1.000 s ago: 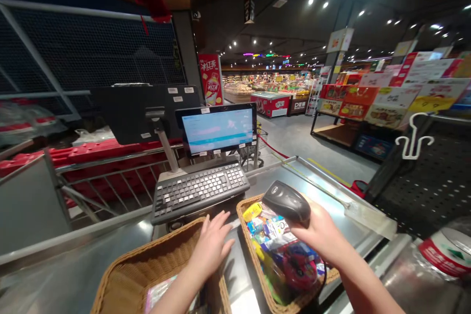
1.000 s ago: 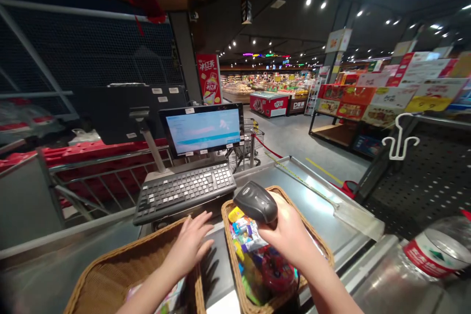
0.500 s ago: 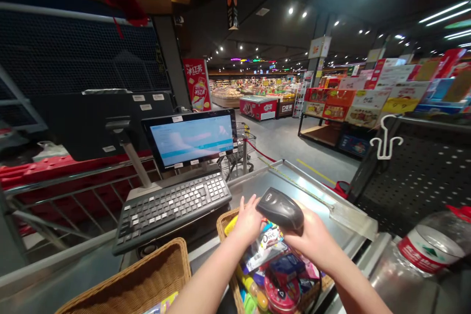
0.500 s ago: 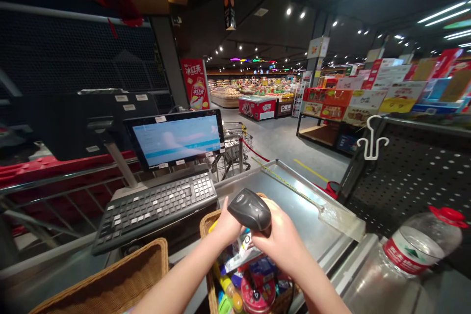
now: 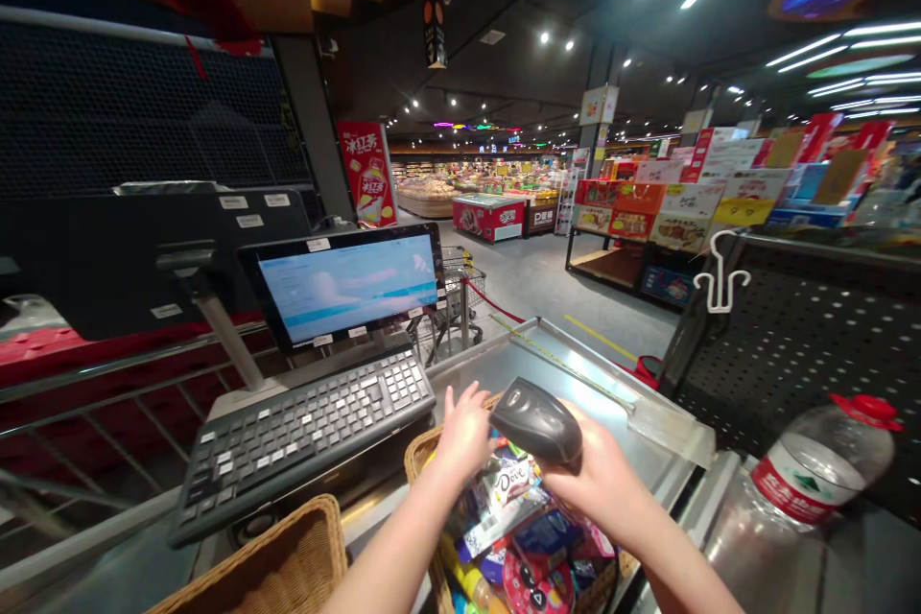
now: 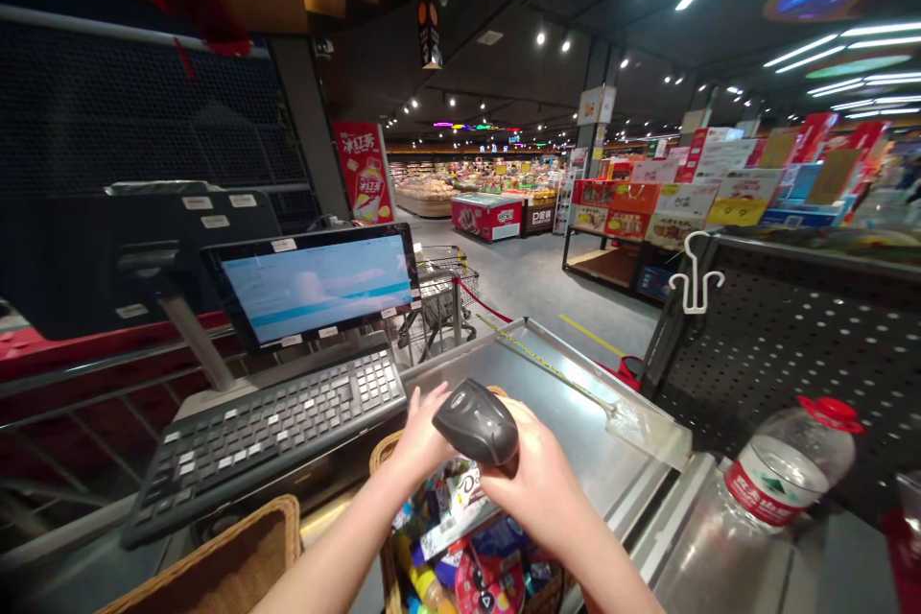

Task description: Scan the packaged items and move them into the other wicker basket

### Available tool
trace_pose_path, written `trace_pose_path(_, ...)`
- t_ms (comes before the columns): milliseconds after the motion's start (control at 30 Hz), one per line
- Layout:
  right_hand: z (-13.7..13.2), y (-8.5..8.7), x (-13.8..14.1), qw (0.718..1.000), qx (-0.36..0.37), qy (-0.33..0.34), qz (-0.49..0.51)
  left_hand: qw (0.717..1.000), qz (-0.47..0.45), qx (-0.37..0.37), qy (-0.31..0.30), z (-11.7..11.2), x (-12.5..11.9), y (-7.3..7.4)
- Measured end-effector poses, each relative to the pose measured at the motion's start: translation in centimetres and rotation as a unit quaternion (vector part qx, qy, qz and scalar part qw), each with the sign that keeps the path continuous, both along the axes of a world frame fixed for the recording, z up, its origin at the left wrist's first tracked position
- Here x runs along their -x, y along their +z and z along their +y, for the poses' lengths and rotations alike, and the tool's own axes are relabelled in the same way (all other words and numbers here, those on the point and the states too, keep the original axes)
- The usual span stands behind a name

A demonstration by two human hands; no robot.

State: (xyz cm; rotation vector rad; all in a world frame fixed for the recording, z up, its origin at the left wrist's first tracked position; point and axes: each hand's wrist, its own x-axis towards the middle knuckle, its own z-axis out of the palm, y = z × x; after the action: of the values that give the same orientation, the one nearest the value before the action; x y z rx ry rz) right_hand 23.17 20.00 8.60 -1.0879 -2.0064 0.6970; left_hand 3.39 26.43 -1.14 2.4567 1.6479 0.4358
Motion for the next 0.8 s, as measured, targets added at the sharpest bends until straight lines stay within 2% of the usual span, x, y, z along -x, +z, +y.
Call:
trace_pose_path(133, -0.2, -0.1, 0.2, 1.0, -0.004, 0.003, -0.018, 0.999, 0.015, -0.001, 0.042, -3.0, 5.6, 1.3)
trace_pose_path(267, -0.5, -0.4, 0.8, 1.0, -0.016, 0.014, -0.016, 0.997, 0.057, 0.009, 0.059, -6.7, 9.8, 1.5)
trace_pose_path(400, -1.0, -0.5, 1.6, 0.999, -0.022, 0.022, -0.016, 0.993, 0.094, -0.036, 0.054, -9.0, 11.5, 1.0)
trace_pose_path(567, -1.8, -0.3, 2.5, 0.999, -0.025, 0.032, -0.015, 0.988, 0.118, -0.085, 0.047, -10.5, 12.7, 0.2)
trace_pose_path(700, -2.4, -0.9, 3.1, 0.999, -0.017, 0.044, -0.008, 0.988, 0.101, -0.102, 0.05, -11.4, 14.4, -0.5)
trace_pose_path(800, -3.0, -1.4, 3.9, 0.999, -0.01, 0.048, -0.013, 0.989, 0.066, -0.102, 0.08, -12.1, 15.8, -0.3)
